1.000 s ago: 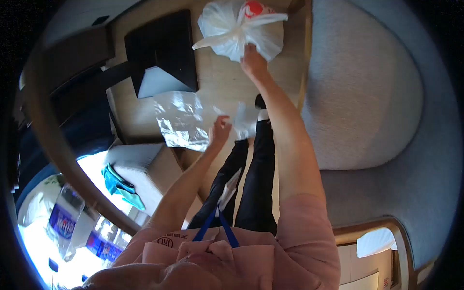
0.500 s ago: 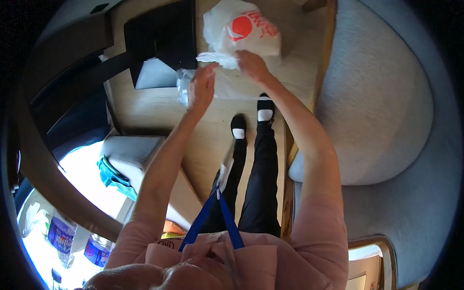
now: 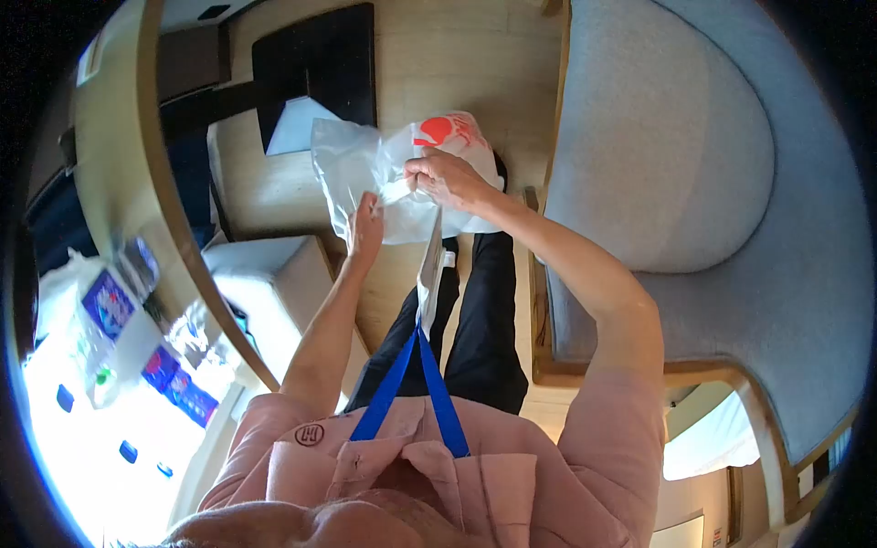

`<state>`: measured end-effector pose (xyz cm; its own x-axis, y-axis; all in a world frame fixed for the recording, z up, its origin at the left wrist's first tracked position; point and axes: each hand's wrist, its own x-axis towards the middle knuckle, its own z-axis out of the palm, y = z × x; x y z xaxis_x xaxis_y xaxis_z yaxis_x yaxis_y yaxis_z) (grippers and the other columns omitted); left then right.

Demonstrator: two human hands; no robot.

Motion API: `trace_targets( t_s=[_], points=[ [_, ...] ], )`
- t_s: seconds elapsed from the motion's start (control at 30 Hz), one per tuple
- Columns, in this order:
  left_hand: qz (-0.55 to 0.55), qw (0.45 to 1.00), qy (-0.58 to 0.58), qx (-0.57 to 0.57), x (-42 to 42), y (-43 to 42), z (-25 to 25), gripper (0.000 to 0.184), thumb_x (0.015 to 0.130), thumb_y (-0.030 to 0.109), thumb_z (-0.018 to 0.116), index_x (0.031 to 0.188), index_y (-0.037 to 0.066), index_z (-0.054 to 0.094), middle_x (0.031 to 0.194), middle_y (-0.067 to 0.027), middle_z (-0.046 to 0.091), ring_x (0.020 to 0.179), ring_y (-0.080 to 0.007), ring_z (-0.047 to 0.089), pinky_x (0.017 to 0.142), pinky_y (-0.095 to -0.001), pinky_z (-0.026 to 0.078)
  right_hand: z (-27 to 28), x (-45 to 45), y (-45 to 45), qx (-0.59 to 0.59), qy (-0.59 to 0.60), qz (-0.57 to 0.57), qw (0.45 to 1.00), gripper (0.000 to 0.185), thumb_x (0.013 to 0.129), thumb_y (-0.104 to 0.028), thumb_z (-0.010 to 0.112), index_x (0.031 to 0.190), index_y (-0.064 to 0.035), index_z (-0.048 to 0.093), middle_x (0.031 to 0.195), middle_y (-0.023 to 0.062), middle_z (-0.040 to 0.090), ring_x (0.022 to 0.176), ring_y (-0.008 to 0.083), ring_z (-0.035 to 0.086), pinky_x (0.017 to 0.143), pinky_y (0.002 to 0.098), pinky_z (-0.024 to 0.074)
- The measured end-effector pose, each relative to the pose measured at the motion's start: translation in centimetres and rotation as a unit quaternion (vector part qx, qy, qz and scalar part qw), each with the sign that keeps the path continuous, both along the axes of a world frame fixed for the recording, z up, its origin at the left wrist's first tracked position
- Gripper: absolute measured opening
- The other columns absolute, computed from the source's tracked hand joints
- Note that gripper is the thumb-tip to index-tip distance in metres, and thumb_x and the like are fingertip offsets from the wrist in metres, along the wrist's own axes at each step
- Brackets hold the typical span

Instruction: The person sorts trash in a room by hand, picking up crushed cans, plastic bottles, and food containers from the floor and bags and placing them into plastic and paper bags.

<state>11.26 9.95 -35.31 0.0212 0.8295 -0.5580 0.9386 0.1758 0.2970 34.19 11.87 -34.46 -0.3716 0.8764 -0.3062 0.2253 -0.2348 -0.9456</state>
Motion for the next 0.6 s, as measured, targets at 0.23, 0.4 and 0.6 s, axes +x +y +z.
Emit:
trace_targets(
  t_s=[0.23, 0.4, 0.6],
  points=[
    [0.018, 0.985, -0.143, 0.092, -7.8, -12.6, 4.2, 0.017, 0.076, 0.007, 0.054, 0.093, 0.006, 0.056, 0.096, -0.0170, 0.059, 0.089, -0.0383, 0.056, 0.072, -0.0413, 0.045, 2.9, -5.5, -9.5, 0.091, -0.155, 0.099, 0.979, 0.009, 0.077, -0.006, 0.052, 0.085, -0.0036, 0.055, 0.091, 0.0113, 0.048, 0.086, 0.0270, 0.055, 0.071, 0.0380, 0.0440],
    [-0.016, 0.964, -0.265, -0.019, -7.2, -16.5, 11.7, 0.015, 0.078, 0.007, 0.052, 0.092, 0.004, 0.055, 0.083, -0.0190, 0.059, 0.081, -0.0378, 0.058, 0.069, -0.0403, 0.045, 3.7, -8.8, -14.0, 0.070, -0.203, 0.288, 0.933, 0.015, 0.073, -0.005, 0.053, 0.088, -0.0052, 0.051, 0.088, 0.0127, 0.054, 0.085, 0.0291, 0.057, 0.067, 0.0392, 0.0459],
    [-0.020, 0.956, -0.274, -0.097, -10.4, -22.6, 12.4, 0.017, 0.077, 0.018, 0.059, 0.084, 0.004, 0.054, 0.072, -0.0171, 0.059, 0.071, -0.0348, 0.059, 0.062, -0.0388, 0.045, 6.3, -10.0, -23.0, 0.064, -0.229, 0.175, 0.955, 0.011, 0.079, -0.017, 0.053, 0.088, -0.0111, 0.052, 0.078, 0.0141, 0.059, 0.076, 0.0339, 0.060, 0.062, 0.0435, 0.0477]
  ],
)
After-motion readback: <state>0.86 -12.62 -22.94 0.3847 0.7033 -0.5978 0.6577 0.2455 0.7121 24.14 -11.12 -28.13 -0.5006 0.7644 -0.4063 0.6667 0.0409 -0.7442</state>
